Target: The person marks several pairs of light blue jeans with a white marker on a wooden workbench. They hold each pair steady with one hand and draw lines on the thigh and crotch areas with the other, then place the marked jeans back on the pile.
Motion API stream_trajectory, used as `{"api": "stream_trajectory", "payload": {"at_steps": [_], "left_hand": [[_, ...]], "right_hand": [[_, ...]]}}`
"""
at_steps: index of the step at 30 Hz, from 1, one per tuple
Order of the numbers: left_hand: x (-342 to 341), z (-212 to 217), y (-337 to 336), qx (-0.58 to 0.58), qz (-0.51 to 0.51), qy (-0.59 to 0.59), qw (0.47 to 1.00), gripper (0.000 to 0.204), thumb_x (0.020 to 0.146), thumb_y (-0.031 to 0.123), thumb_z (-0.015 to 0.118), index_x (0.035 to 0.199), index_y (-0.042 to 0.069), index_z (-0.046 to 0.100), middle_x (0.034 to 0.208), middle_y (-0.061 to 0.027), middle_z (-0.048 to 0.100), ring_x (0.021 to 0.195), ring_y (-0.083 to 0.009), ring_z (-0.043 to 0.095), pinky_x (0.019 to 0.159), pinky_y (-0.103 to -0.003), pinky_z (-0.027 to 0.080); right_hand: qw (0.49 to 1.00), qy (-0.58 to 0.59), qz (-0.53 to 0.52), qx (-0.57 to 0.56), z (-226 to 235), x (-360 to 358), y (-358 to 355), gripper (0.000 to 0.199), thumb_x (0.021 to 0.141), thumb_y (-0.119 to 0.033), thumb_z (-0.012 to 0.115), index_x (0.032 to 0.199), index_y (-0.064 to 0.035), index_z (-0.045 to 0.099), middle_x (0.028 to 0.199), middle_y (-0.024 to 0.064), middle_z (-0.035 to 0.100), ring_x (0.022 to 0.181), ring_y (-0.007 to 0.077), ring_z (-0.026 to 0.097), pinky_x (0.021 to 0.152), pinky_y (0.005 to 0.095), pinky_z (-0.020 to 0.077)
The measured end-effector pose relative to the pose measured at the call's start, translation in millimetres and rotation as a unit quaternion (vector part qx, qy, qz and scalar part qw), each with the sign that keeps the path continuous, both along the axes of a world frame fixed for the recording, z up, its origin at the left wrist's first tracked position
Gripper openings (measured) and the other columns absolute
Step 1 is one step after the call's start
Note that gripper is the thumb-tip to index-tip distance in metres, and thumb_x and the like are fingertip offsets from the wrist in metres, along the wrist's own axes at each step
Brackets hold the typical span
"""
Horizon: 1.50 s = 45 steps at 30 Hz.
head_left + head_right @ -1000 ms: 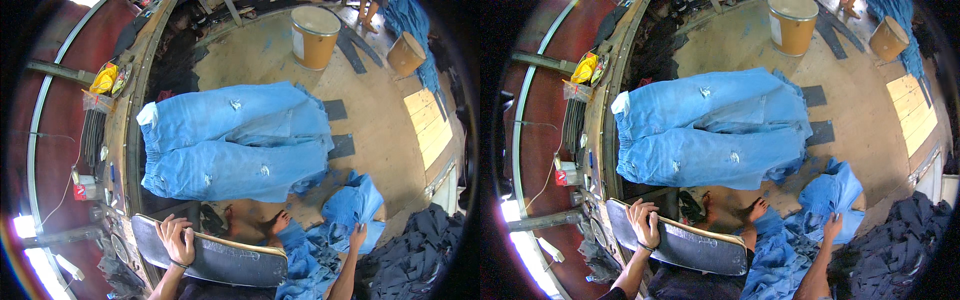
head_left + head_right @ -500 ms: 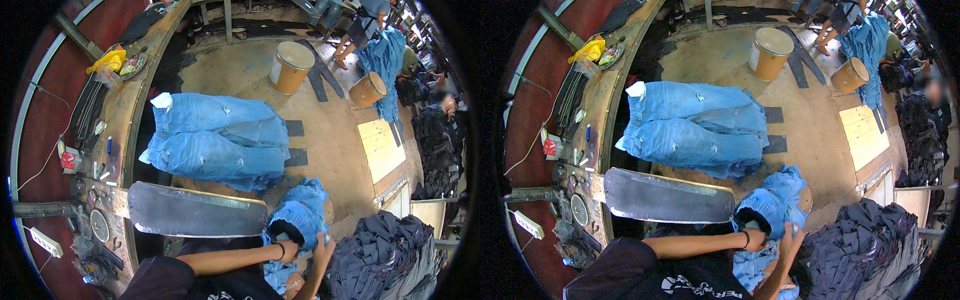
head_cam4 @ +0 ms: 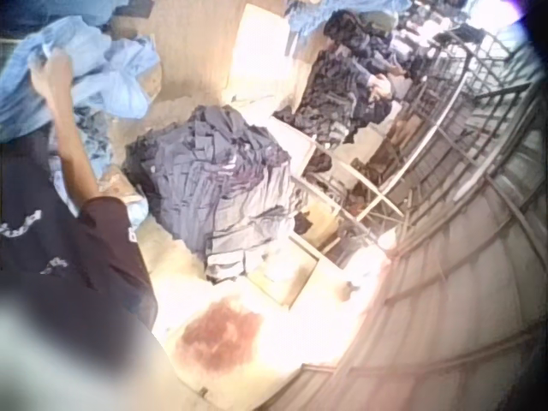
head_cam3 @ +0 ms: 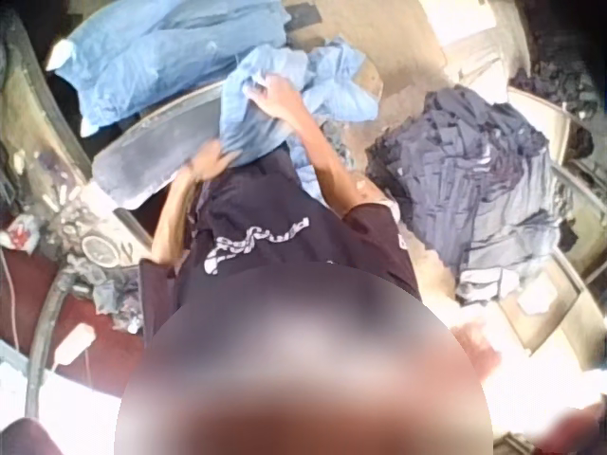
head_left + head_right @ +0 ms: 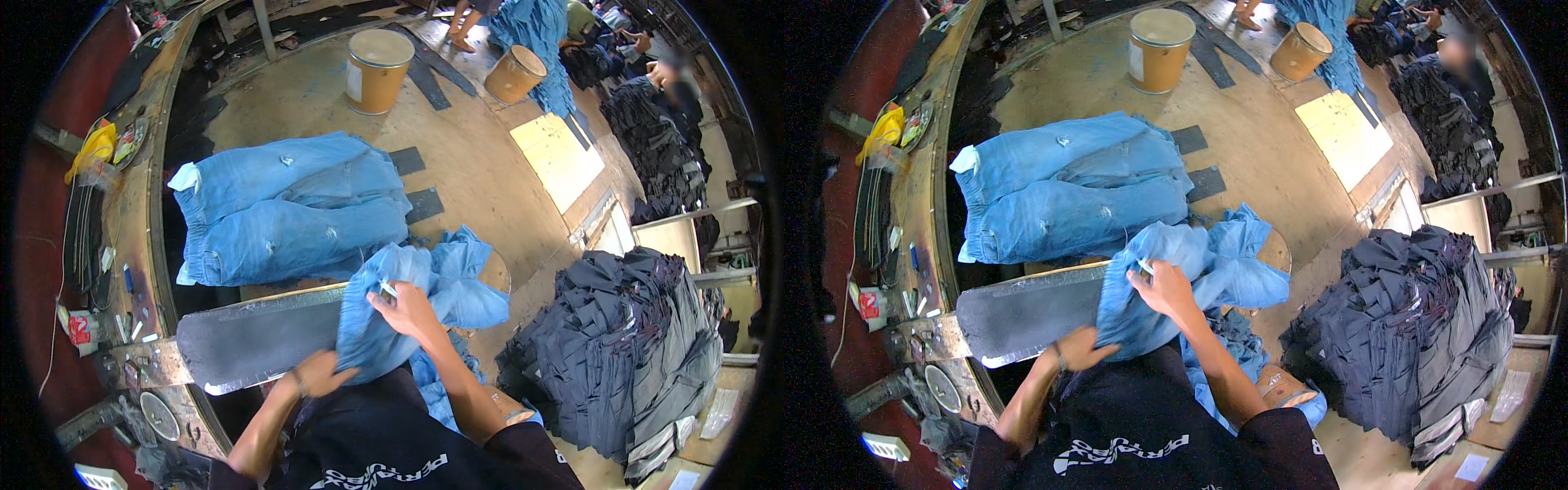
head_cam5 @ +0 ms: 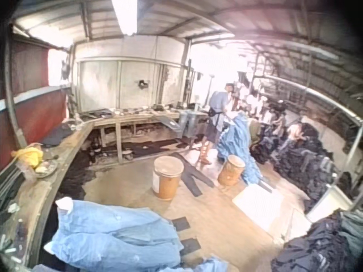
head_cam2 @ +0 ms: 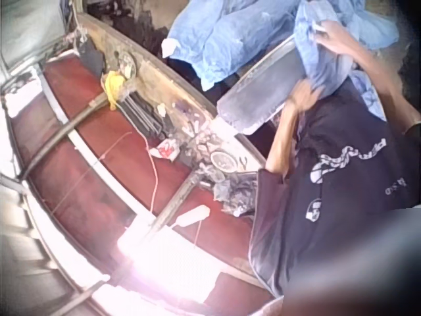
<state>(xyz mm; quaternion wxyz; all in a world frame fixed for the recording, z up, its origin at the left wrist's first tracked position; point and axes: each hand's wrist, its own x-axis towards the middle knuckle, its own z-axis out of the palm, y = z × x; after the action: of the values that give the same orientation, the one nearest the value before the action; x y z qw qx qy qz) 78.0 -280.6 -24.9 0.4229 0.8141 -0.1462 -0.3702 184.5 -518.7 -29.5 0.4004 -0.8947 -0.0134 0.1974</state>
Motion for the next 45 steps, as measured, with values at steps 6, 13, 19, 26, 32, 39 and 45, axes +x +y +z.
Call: {"api": "stream_trajectory", "payload": {"at_steps": [6,13,19,26,32,39,45], "left_hand": [[-53,35,101,0.142,0.094,0.085,0.982,0.040,0.098,0.043,0.066,0.101,0.003,0.075,0.096,-0.0277,0.072,0.095,-0.0489,0.066,0.084,-0.053,0.052],[-1,-5,24,-0.072,0.400,-0.015,0.914,0.059,0.103,0.054,0.058,0.097,-0.003,0.069,0.085,-0.0273,0.067,0.082,-0.0340,0.069,0.077,-0.047,0.051],[-69,-35,127,0.156,0.476,-0.172,0.848,0.040,0.109,0.030,0.055,0.098,-0.004,0.070,0.085,-0.0187,0.071,0.077,-0.0257,0.065,0.074,-0.042,0.053],[-108,-14,263,-0.290,0.641,0.146,0.695,0.042,0.106,0.036,0.058,0.127,0.001,0.067,0.116,-0.0067,0.074,0.104,-0.0213,0.069,0.096,-0.038,0.054],[-37,-39,218,-0.259,0.527,0.343,0.733,0.037,0.097,0.021,0.065,0.129,0.002,0.063,0.116,-0.0096,0.072,0.105,-0.0241,0.069,0.100,-0.040,0.055],[-67,-38,299,-0.305,0.690,0.188,0.628,0.036,0.083,-0.002,0.067,0.118,0.003,0.070,0.107,-0.0087,0.074,0.096,-0.0241,0.070,0.089,-0.038,0.058],[-86,21,354,0.096,0.664,-0.260,0.695,0.023,0.098,0.015,0.072,0.114,0.000,0.064,0.107,-0.0118,0.069,0.099,-0.0212,0.066,0.086,-0.036,0.054]], "right_hand": [[0.984,-0.136,0.076,-0.084,-2,7,21,0.057,0.084,-0.062,0.077,0.112,-0.0126,0.073,0.083,0.0190,0.074,0.081,0.0404,0.073,0.069,0.0489,0.0562],[0.966,-0.209,0.116,-0.100,-28,11,49,0.044,0.087,-0.056,0.073,0.093,-0.0122,0.072,0.073,0.0142,0.071,0.071,0.0375,0.072,0.060,0.0488,0.0543],[0.969,-0.163,0.168,0.077,-24,6,161,0.041,0.091,-0.051,0.072,0.089,-0.0109,0.075,0.082,0.0183,0.073,0.081,0.0393,0.072,0.071,0.0520,0.0544],[0.945,-0.252,0.005,0.211,4,-38,227,0.025,0.091,-0.020,0.076,0.112,-0.0081,0.069,0.098,0.0124,0.074,0.091,0.0340,0.073,0.083,0.0423,0.0578],[0.913,-0.298,-0.180,-0.211,-26,-23,92,0.020,0.099,-0.025,0.068,0.104,-0.0064,0.068,0.095,0.0142,0.070,0.088,0.0365,0.068,0.076,0.0465,0.0545],[0.903,-0.340,-0.181,-0.192,-38,-15,167,0.027,0.098,-0.028,0.071,0.110,-0.0042,0.067,0.095,0.0163,0.071,0.088,0.0372,0.068,0.075,0.0467,0.0540],[0.919,-0.294,-0.258,-0.045,-30,-42,182,0.024,0.105,-0.018,0.060,0.118,0.0016,0.065,0.110,0.0225,0.069,0.093,0.0348,0.068,0.082,0.0419,0.0531]]}}
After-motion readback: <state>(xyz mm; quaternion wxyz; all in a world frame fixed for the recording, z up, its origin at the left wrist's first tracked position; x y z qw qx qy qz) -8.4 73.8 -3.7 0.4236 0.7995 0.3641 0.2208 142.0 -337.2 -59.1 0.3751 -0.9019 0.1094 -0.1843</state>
